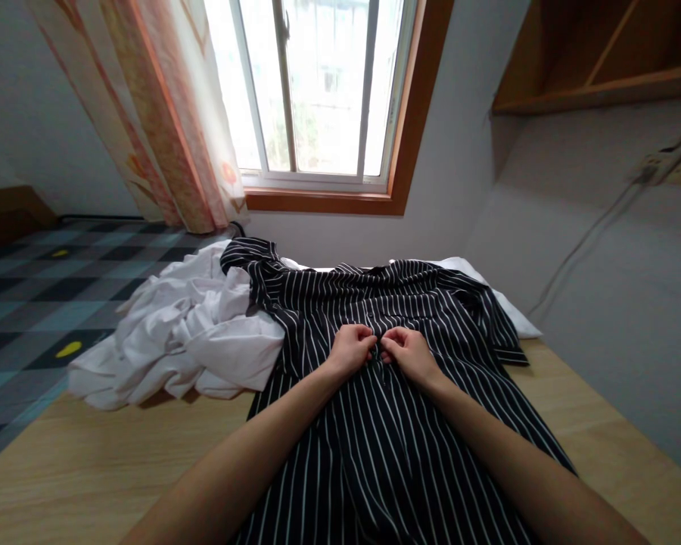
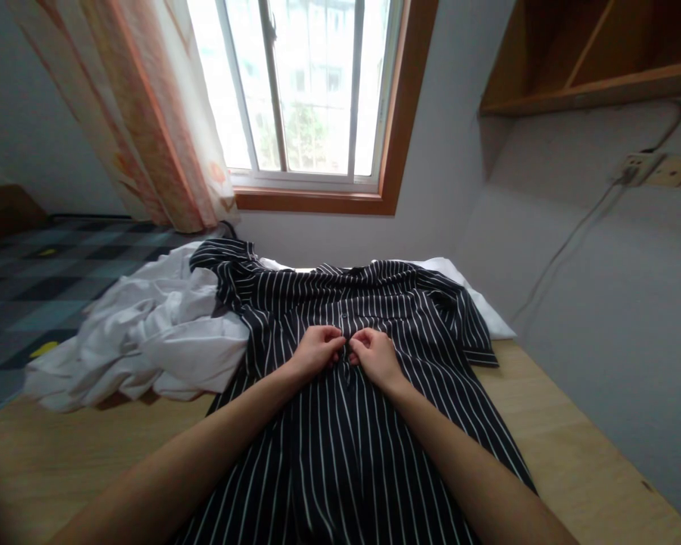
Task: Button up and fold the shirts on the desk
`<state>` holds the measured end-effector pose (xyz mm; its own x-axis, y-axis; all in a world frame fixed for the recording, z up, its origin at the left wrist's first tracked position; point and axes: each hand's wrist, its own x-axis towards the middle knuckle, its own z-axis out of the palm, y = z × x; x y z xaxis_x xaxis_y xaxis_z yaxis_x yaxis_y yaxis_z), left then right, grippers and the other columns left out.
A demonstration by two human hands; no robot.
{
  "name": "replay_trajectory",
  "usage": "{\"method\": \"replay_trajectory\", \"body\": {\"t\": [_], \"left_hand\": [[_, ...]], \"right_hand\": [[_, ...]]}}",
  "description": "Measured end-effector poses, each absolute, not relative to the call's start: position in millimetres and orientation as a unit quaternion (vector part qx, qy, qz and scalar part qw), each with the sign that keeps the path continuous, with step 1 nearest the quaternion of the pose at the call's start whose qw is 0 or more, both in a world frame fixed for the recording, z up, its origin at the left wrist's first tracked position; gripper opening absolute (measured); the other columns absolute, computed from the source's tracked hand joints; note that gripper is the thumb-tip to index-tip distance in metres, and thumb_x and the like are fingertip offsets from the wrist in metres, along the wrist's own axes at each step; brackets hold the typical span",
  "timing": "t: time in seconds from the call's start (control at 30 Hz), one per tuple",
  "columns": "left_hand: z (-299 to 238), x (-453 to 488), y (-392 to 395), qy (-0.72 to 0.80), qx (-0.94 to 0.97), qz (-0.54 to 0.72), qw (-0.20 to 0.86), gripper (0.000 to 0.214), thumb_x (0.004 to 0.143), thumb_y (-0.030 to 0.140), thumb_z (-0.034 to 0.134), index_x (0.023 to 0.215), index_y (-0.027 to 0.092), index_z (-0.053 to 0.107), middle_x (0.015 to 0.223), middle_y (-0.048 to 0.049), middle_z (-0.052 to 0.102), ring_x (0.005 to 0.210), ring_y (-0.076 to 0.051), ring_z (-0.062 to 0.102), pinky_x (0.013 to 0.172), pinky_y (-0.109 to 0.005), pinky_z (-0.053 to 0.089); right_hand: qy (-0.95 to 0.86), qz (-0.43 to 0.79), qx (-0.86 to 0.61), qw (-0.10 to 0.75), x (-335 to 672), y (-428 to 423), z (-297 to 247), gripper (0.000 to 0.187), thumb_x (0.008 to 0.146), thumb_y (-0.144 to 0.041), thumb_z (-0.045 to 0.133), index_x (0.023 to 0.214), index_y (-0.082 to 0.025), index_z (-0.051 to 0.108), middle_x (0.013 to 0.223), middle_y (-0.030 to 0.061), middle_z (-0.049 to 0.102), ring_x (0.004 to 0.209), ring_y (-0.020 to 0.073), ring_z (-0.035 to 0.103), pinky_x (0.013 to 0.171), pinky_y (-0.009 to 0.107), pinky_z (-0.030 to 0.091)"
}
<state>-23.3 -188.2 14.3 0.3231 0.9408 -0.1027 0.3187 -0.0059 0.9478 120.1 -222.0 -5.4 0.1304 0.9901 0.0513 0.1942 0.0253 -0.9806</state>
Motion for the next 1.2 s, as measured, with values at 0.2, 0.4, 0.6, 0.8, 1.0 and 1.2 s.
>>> {"method": "replay_trajectory", "body": {"t": [0.2, 0.4, 0.6, 0.8, 1.0, 1.2], "left_hand": [[15, -31, -184, 0.46, 0.776, 0.307, 0.304, 0.012, 0.078, 0.009, 0.06, 0.069, 0.016, 0.064, 0.068, -0.0006, 0.064, 0.068, -0.014, 0.06, 0.068, -0.024, 0.046], [20, -49, -180, 0.451, 0.814, 0.301, 0.207, 0.017, 0.087, 0.02, 0.056, 0.098, 0.014, 0.068, 0.095, -0.0086, 0.071, 0.089, -0.02, 0.064, 0.086, -0.032, 0.048], [15, -76, -174, 0.386, 0.912, 0.09, 0.107, 0.061, 0.091, 0.057, 0.046, 0.141, 0.022, 0.047, 0.154, -0.0109, 0.035, 0.143, -0.032, 0.027, 0.115, -0.058, 0.013], [17, -84, -154, 0.386, 0.919, 0.005, 0.074, 0.073, 0.092, 0.067, 0.032, 0.151, 0.023, 0.031, 0.159, -0.0109, 0.022, 0.146, -0.036, 0.015, 0.113, -0.063, 0.003], [47, -66, -173, 0.332, 0.941, 0.066, -0.016, 0.048, 0.094, 0.037, 0.05, 0.139, 0.018, 0.049, 0.148, -0.0165, 0.043, 0.14, -0.034, 0.031, 0.114, -0.057, 0.014], [52, -76, -260, 0.167, 0.976, 0.051, 0.134, 0.075, 0.088, 0.064, 0.048, 0.149, 0.022, 0.035, 0.154, -0.0133, 0.034, 0.143, -0.033, 0.027, 0.116, -0.052, 0.015]], "right_hand": [[-0.469, 0.504, -0.554, 0.468, 124, -220, 1, 0.01, 0.077, -0.022, 0.067, 0.075, -0.016, 0.059, 0.065, 0.0, 0.064, 0.054, 0.012, 0.063, 0.051, 0.023, 0.053], [-0.661, 0.138, -0.631, 0.382, 153, -222, 9, 0.021, 0.086, -0.025, 0.056, 0.1, -0.016, 0.068, 0.104, 0.0099, 0.071, 0.097, 0.0226, 0.066, 0.091, 0.04, 0.051], [-0.767, 0.057, -0.622, 0.151, 166, -219, -5, 0.048, 0.097, -0.037, 0.043, 0.141, -0.018, 0.049, 0.15, 0.0078, 0.043, 0.141, 0.0302, 0.032, 0.116, 0.05, 0.022], [-0.772, 0.025, -0.628, 0.094, 163, -189, -6, 0.05, 0.1, -0.037, 0.034, 0.146, -0.019, 0.042, 0.152, 0.0085, 0.039, 0.14, 0.0309, 0.033, 0.114, 0.052, 0.023], [-0.771, 0.014, -0.627, 0.106, 161, -172, 2, 0.044, 0.099, -0.03, 0.039, 0.14, -0.02, 0.05, 0.148, 0.0096, 0.045, 0.138, 0.0305, 0.038, 0.112, 0.052, 0.026], [-0.793, 0.037, -0.586, 0.162, 151, -228, 8, 0.05, 0.096, -0.035, 0.044, 0.144, -0.02, 0.045, 0.153, 0.0105, 0.037, 0.144, 0.0263, 0.027, 0.116, 0.05, 0.023]]}}
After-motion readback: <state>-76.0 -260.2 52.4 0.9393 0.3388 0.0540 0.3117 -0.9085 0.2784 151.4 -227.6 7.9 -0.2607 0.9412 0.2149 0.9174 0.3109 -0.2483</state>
